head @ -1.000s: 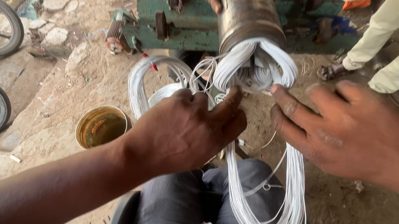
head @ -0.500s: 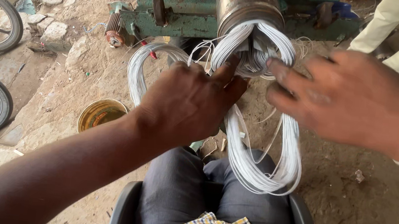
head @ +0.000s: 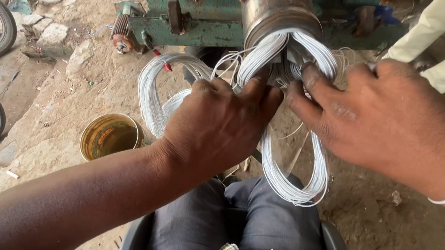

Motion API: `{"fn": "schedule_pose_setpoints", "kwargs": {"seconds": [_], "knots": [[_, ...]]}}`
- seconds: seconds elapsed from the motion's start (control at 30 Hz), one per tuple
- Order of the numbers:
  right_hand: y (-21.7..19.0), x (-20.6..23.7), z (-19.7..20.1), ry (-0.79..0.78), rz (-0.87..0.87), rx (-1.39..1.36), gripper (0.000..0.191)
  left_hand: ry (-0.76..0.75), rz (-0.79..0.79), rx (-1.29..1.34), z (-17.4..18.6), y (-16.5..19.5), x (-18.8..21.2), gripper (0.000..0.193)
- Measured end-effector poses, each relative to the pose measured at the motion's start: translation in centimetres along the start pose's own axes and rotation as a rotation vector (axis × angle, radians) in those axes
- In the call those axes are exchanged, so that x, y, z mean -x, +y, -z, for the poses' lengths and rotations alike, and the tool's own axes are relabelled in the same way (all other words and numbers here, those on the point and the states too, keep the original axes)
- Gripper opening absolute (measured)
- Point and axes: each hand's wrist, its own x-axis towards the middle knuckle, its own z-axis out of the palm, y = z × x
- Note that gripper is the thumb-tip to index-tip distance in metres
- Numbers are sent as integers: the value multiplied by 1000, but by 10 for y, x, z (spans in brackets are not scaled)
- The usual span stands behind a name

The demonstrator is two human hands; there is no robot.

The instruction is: The person feeds white wire onto a rotating winding machine drum, using a stick to separate and guide the strands, then gathers the wound coil, ties it with a wire end, and lifts it off the machine.

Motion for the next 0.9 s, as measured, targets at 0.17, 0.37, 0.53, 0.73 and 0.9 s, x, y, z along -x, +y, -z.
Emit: {"fn": "schedule_pose_setpoints", "kwargs": {"seconds": [0.17, 0.37, 0.53, 0.73, 0.9], "knots": [[1, 16, 4, 109, 40, -41, 60, 109, 15, 84, 11, 7, 4, 31], [-13, 39, 21, 180, 8, -82, 51, 226, -60, 14, 38, 16, 29, 41], [-7, 26, 4, 333, -106, -56, 41, 73, 27, 66, 18, 14, 13, 28], [-1, 17, -5, 208, -89, 37, 52, 10, 49, -76, -1, 12, -3, 31], [-6, 31, 15, -20, 102, -85, 59, 124, -41, 49, 21, 11, 6, 53]]}}
